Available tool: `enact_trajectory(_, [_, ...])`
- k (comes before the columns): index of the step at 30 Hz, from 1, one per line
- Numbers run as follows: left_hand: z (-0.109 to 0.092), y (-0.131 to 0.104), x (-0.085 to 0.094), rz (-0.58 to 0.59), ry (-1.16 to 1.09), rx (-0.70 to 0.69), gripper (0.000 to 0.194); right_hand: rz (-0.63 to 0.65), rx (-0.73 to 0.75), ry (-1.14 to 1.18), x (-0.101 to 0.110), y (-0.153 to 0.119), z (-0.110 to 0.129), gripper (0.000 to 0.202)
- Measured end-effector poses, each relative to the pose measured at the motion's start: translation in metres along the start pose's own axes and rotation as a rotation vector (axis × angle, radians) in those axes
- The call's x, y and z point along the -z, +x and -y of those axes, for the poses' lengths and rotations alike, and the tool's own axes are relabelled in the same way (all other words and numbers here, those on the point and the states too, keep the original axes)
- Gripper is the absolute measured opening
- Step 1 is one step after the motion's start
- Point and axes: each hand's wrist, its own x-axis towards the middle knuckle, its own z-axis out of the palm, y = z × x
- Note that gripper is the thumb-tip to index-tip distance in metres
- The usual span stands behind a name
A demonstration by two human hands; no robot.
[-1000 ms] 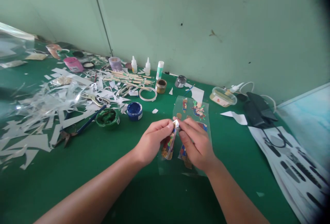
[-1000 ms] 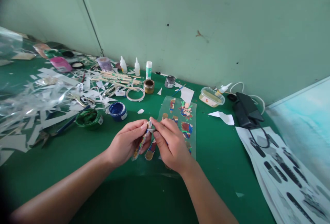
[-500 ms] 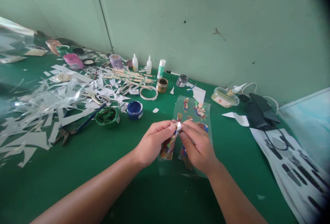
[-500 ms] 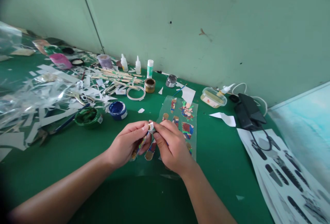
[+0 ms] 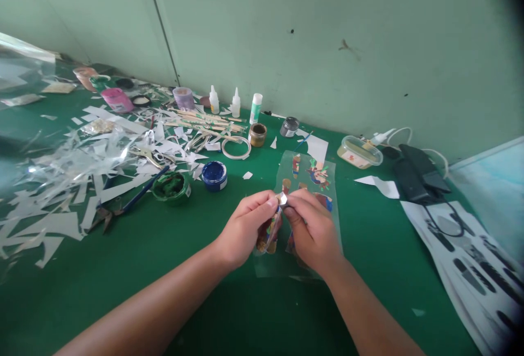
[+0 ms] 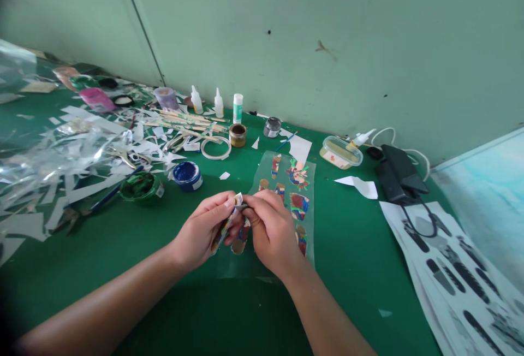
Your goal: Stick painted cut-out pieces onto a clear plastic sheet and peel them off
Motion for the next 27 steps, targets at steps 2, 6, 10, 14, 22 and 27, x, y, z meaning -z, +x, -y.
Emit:
enact_trajectory(2, [0.001,0.0,-0.001,-0.021,-0.014,0.008,0.035,-0.015,-0.014,0.0,-0.002,-0.001,0.001,0.024])
enact_trajectory(6, [0.002,0.0,-0.002,-0.057,-0.043,0.02,0.034,-0.051,-0.04,-0.003,-0.007,-0.002,0.003,0.025])
enact_trajectory(10, [0.0,0.0,-0.005,-0.065,-0.087,0.045,0.035,-0.101,-0.038,-0.041,-0.011,-0.002,0.004,0.024])
enact_trajectory(14, [-0.002,-0.001,-0.006,-0.049,-0.129,0.073,0.035,-0.147,-0.015,-0.09,-0.013,-0.004,0.004,0.024])
enact_trajectory(22, [-0.002,0.0,-0.006,-0.029,-0.183,0.082,0.032,-0.198,-0.03,-0.15,-0.016,-0.008,0.003,0.026])
enact_trajectory(27, [-0.002,-0.001,-0.007,-0.025,-0.208,0.086,0.034,-0.209,-0.046,-0.153,-0.017,-0.009,0.003,0.025])
